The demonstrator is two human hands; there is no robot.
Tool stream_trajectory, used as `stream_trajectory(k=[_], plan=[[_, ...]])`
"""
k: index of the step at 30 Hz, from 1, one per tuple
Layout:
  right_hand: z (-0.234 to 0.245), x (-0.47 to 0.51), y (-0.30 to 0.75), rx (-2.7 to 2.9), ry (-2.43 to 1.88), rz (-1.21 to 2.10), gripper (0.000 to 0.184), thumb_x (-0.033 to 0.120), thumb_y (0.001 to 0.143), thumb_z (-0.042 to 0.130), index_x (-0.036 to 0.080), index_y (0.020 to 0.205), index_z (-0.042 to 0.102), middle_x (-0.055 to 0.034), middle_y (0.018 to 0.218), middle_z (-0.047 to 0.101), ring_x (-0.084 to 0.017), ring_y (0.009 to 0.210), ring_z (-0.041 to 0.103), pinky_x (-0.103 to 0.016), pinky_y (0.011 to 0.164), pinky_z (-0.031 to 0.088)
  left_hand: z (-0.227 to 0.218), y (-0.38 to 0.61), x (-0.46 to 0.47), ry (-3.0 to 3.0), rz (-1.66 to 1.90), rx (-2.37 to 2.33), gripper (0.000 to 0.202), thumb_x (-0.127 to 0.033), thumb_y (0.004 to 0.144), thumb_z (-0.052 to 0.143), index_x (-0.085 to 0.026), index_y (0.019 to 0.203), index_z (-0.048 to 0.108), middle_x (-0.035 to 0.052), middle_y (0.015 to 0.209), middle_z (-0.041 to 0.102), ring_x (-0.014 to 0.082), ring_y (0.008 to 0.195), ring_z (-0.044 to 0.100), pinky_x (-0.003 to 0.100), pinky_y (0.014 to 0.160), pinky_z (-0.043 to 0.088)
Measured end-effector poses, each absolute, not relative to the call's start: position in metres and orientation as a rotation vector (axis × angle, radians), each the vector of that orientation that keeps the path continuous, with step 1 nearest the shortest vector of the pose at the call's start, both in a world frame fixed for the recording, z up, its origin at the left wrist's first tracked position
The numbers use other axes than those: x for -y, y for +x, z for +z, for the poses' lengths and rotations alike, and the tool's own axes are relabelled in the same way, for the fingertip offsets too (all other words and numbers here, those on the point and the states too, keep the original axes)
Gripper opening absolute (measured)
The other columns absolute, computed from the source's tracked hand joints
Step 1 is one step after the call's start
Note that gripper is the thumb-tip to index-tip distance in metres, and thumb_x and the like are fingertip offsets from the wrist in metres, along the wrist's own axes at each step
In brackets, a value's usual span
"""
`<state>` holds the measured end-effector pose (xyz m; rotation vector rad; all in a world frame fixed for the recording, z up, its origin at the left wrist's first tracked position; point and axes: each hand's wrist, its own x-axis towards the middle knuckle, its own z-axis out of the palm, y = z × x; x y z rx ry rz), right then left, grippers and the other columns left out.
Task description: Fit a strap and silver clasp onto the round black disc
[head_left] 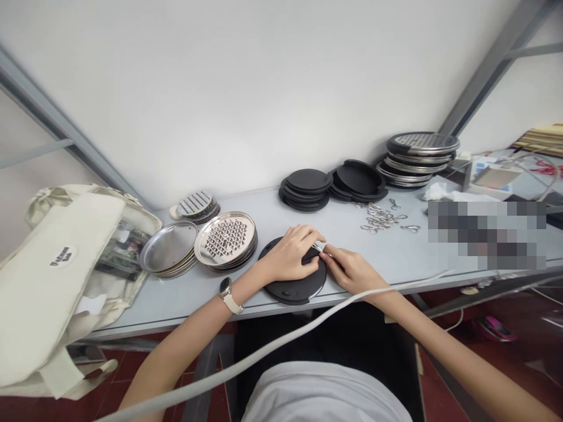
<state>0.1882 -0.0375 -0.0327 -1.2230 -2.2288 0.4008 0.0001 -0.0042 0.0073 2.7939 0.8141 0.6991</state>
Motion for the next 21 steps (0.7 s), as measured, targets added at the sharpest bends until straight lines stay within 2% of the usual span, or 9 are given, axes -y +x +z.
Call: stream_trajectory(k=[5, 9, 16, 21], plan=[[-0.0307, 0.0378, 0.1885, 2.251, -1.177, 0.415, 0.021, 0.027, 0.096, 0.032, 0.019, 0.089, 0.05, -0.0054, 0.074, 0.061, -0.017, 0.064, 0.058, -0.026, 0.061, 0.042, 0.0057, 0.0001, 0.0016, 2.777, 0.681, -0.79, 0.021, -0.017, 0.085, 0.048, -0.018, 0.106, 0.05, 0.0056, 0.103, 0.058, 0.0197, 0.102, 0.053, 0.034, 0.091, 0.038], [-0.032, 0.0389, 0.1885, 2.283, -1.169, 0.365, 0.021, 0.027, 0.097, 0.031, 0.019, 0.094, 0.051, -0.0066, 0.077, 0.061, -0.018, 0.067, 0.058, -0.027, 0.064, 0.043, 0.0041, 0.0, 0.0008, 2.75, 0.673, -0.748, 0.023, -0.015, 0.085, 0.048, -0.018, 0.107, 0.051, 0.0043, 0.103, 0.061, 0.0182, 0.101, 0.055, 0.033, 0.092, 0.038], [-0.0361, 0.0366, 0.1901, 2.242, -1.205, 0.37, 0.021, 0.027, 0.096, 0.033, 0.019, 0.095, 0.052, -0.0061, 0.074, 0.062, -0.018, 0.062, 0.059, -0.027, 0.059, 0.043, 0.006, 0.0004, 0.0026, 2.748, 0.745, -0.748, 0.026, -0.015, 0.085, 0.047, -0.018, 0.11, 0.051, 0.0083, 0.111, 0.055, 0.021, 0.107, 0.05, 0.036, 0.095, 0.04], [-0.0344, 0.0367, 0.19, 2.226, -1.215, 0.415, 0.024, 0.028, 0.096, 0.033, 0.018, 0.102, 0.054, -0.0078, 0.077, 0.065, -0.019, 0.065, 0.062, -0.027, 0.061, 0.044, 0.0062, 0.0003, 0.0024, 2.768, 0.697, -0.754, 0.023, -0.015, 0.086, 0.045, -0.018, 0.108, 0.051, 0.0069, 0.103, 0.056, 0.0201, 0.101, 0.051, 0.034, 0.091, 0.04]])
